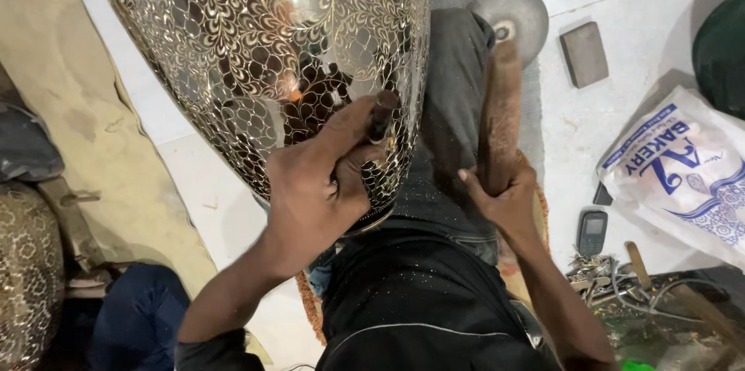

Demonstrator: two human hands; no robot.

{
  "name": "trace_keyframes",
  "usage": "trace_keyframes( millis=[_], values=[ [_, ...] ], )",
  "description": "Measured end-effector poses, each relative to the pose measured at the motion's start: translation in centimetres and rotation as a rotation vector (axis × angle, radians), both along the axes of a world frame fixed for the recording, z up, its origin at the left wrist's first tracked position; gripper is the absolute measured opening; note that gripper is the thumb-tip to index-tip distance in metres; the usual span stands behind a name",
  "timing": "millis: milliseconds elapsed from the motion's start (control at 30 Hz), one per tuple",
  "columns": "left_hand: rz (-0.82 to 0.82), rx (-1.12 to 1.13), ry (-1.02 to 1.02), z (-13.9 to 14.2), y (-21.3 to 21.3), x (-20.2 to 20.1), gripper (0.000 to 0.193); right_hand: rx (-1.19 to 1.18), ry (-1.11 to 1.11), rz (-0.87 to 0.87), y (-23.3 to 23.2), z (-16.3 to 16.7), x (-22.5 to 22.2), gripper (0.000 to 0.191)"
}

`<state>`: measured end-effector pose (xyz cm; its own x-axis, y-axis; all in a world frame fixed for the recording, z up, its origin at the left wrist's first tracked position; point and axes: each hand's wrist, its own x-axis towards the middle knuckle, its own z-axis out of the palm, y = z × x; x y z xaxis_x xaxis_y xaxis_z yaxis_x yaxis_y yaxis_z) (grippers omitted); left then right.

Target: The person sits on the floor with a large engraved brass vase on their lap and hammers a small chisel against the vase surface with a wooden mallet, working the chisel point along the decorative pattern to carve the design. They reposition the chisel repeatedly and continue striking across different areas of the vase.

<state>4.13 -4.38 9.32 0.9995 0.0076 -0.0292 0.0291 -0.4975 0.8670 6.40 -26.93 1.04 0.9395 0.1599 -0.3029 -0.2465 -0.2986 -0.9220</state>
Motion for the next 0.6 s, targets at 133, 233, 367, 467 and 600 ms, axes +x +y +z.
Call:
trace_keyframes(
  millis=[133, 233, 367, 467, 600],
  values=[
    [-0.041, 0.170, -0.035, -0.5, 0.0, -0.2, 0.051, -0.258, -0.010, 0.038, -1.6, -0.1, 0.5, 0.032],
    [-0.108, 0.277, -0.031, -0.7, 0.2, -0.4, 0.062, -0.326, -0.112, 0.124, -3.1, -0.5, 1.3, 0.026],
    [-0.168, 0.323, -0.031, -0.6, 0.4, -0.7, 0.074, -0.293, -0.261, 0.212, -4.8, -0.1, 2.4, 0.031],
    [-0.169, 0.340, -0.037, -0.4, 0.3, -0.7, 0.075, -0.218, -0.155, 0.216, -5.7, 1.1, 3.9, 0.024],
    [-0.154, 0.340, -0.030, -0.5, 0.2, -0.6, 0.074, -0.176, -0.247, 0.401, -7.2, 3.2, 6.8, 0.012]
  ],
)
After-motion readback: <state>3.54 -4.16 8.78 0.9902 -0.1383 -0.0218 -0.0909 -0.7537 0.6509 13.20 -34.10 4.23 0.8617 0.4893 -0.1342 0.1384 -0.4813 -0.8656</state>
